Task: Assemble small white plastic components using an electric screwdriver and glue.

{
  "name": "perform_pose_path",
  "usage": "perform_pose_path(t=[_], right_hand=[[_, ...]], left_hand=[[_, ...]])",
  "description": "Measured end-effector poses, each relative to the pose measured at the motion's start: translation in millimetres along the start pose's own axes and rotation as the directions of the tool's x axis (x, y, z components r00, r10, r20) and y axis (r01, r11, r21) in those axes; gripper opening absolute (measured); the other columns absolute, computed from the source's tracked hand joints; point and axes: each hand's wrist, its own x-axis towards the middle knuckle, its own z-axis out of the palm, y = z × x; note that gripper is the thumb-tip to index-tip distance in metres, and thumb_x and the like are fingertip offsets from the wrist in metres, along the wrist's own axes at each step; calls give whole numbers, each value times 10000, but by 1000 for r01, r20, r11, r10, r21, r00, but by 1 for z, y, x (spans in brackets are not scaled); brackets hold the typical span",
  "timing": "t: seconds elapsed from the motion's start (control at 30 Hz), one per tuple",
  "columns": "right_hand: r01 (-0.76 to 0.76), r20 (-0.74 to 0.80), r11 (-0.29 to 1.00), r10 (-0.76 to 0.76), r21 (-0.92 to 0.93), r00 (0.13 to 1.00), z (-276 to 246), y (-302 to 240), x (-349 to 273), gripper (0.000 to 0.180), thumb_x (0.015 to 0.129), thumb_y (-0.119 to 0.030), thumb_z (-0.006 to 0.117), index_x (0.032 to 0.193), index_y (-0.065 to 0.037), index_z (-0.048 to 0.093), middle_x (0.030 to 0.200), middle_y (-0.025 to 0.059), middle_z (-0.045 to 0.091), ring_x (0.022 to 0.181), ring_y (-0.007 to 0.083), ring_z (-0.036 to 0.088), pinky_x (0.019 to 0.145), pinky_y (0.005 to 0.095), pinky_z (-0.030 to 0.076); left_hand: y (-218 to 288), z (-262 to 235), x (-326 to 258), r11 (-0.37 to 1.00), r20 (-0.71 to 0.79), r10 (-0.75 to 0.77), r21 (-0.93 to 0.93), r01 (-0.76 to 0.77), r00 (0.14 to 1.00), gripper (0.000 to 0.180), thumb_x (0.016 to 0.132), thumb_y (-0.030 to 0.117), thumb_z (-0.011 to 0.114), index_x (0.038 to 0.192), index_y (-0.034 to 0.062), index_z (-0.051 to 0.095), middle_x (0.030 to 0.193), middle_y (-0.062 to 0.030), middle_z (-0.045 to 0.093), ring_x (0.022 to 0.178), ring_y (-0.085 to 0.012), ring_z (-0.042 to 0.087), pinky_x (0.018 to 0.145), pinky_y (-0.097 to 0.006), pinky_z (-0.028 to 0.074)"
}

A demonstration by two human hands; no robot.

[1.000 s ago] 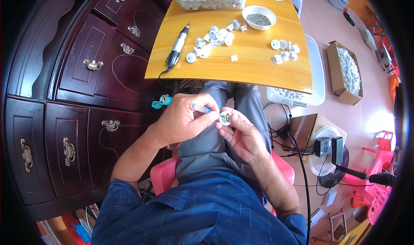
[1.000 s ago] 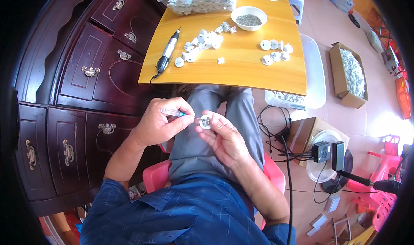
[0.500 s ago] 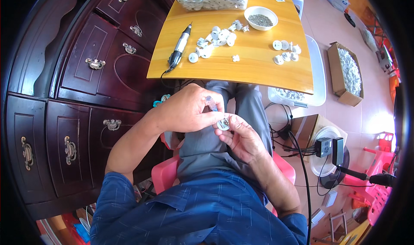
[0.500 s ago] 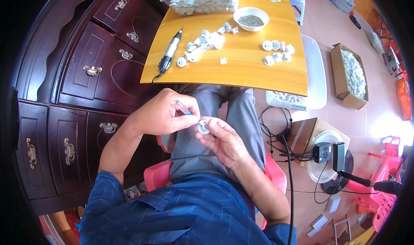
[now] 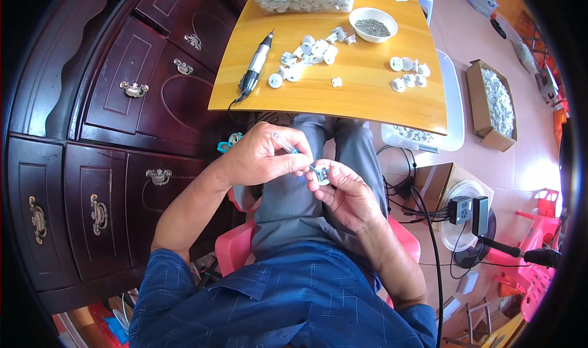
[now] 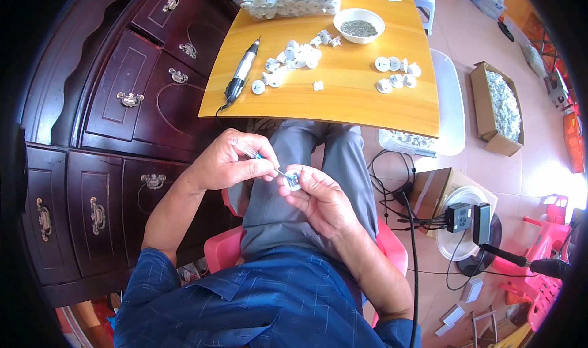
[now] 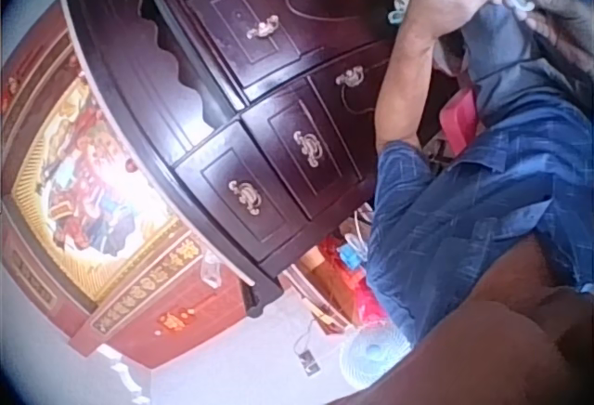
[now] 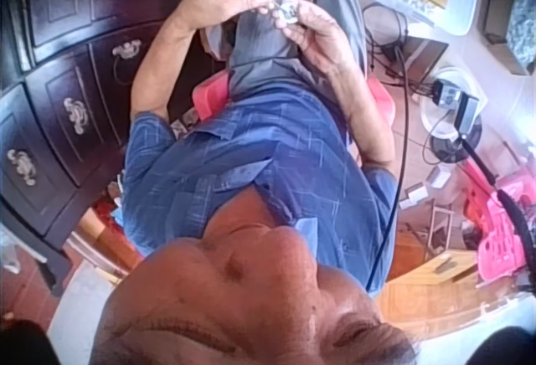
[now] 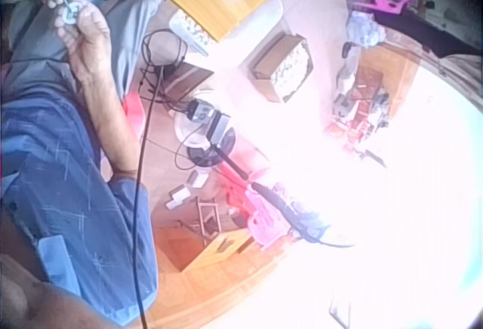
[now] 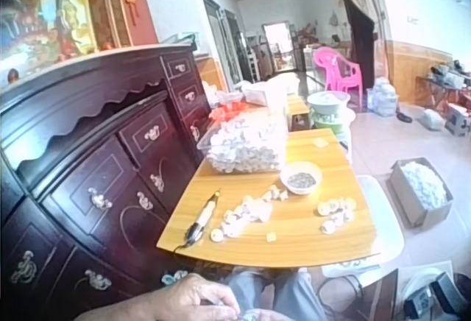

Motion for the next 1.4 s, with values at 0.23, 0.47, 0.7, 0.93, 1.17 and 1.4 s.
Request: perform_pose_path(t=[0.23, 0.47, 0.7, 0.93, 1.17, 1.4], right_hand=[[22, 9, 1000, -22, -17, 1000, 0, -1, 0, 326, 1007, -222, 534, 1214, 29, 564, 1122, 137, 674, 999, 195, 687, 856, 281, 580], [37, 5, 999, -37, -11, 999, 1, 0, 0, 312, 1008, -206, 534, 1221, 19, 561, 1137, 154, 667, 1000, 208, 687, 860, 291, 581], [80, -44, 995, -78, 63, 996, 1, 1, 0, 325, 1001, -154, 530, 1268, 31, 531, 1199, 196, 633, 1065, 279, 660, 938, 351, 552], [75, -68, 993, -69, 93, 995, -1, -3, 1, 321, 1002, -134, 492, 1270, 40, 524, 1220, 213, 619, 1102, 295, 641, 958, 365, 542], [78, -164, 996, -69, 46, 984, -3, 4, 2, 252, 954, -32, 583, 1206, -22, 580, 1142, 127, 654, 1051, 224, 658, 907, 308, 562], [91, -199, 996, -90, -6, 976, -1, 2, 1, 227, 980, -87, 565, 1199, -31, 571, 1127, 119, 659, 1023, 215, 663, 886, 308, 562]], left_hand=[[-2, 1, -2, 1000, -24, 10, 25, -9, 1000, 62, 911, 31, 634, 907, -18, 671, 795, -57, 691, 734, -93, 650, 690, -238, 522], [7, 1, 0, 999, -12, 2, 36, -1, 1000, 60, 909, 23, 630, 907, -24, 668, 806, -64, 691, 740, -99, 655, 691, -241, 528], [31, -10, -3, 998, -244, 46, 45, -36, 969, 85, 917, 38, 628, 928, -43, 653, 809, -51, 667, 704, -73, 618, 641, -224, 518], [0, -11, 16, 803, -319, 242, 596, -5, 916, 138, 858, 56, 680, 990, 25, 658, 762, -40, 629, 650, -109, 603, 619, -274, 493], [-37, -11, 42, 576, -216, 413, 814, -69, 885, 299, 828, 203, 725, 1060, 38, 632, 888, -118, 661, 786, -320, 653, 692, -385, 517], [-68, -25, 82, 385, -131, 344, 923, -12, 930, 390, 877, 264, 659, 1201, 60, 585, 1094, -121, 615, 987, -307, 626, 798, -418, 527]])
